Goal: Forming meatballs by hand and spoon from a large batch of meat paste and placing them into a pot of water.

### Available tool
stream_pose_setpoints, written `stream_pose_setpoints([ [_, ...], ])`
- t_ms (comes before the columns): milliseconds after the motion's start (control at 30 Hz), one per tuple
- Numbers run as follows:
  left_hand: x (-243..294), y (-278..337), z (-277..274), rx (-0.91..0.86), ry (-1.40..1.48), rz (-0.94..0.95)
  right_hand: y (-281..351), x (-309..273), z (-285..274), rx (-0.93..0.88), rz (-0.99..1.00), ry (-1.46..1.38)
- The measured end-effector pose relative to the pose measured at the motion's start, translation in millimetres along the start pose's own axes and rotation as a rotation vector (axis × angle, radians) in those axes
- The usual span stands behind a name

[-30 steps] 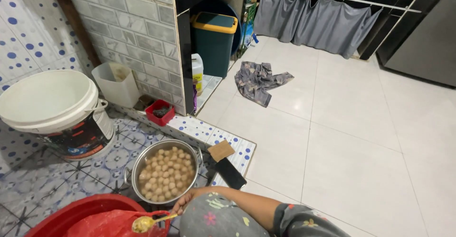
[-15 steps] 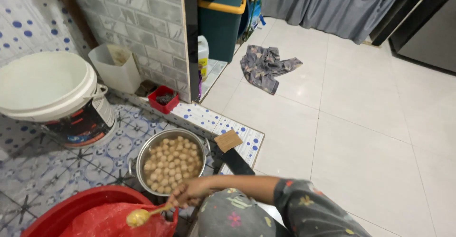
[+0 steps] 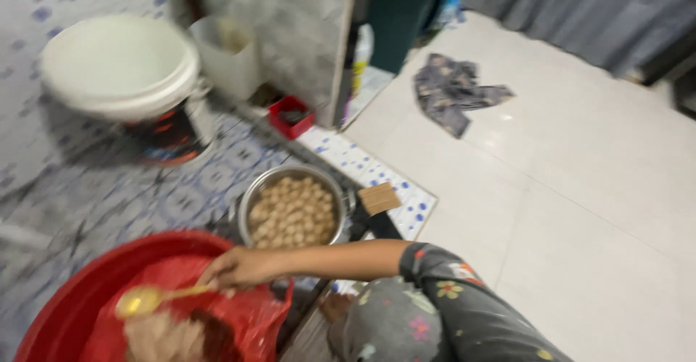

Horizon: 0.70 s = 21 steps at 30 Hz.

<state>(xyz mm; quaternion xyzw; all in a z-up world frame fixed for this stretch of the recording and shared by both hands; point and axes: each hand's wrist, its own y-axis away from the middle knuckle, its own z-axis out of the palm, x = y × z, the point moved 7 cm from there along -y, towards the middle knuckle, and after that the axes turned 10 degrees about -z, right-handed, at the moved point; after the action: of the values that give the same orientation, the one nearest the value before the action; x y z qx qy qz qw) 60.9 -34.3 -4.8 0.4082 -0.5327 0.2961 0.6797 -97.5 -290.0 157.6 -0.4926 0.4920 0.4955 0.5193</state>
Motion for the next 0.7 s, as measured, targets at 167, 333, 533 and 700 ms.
stream_pose_setpoints([
  [167,-13,-36,40,0.238,0.014,-0.061,13,-4,3,0.072,0.09,-0.021],
  [333,52,-5,72,0.25,0.107,-0.034,32,-19,-3,0.278,0.187,-0.066],
  [533,50,9,90,0.196,0.186,-0.09,39,-24,8,0.291,0.184,-0.203],
  [700,28,-10,80,-0.023,0.33,-0.047,37,-29,12,0.257,0.098,-0.124],
])
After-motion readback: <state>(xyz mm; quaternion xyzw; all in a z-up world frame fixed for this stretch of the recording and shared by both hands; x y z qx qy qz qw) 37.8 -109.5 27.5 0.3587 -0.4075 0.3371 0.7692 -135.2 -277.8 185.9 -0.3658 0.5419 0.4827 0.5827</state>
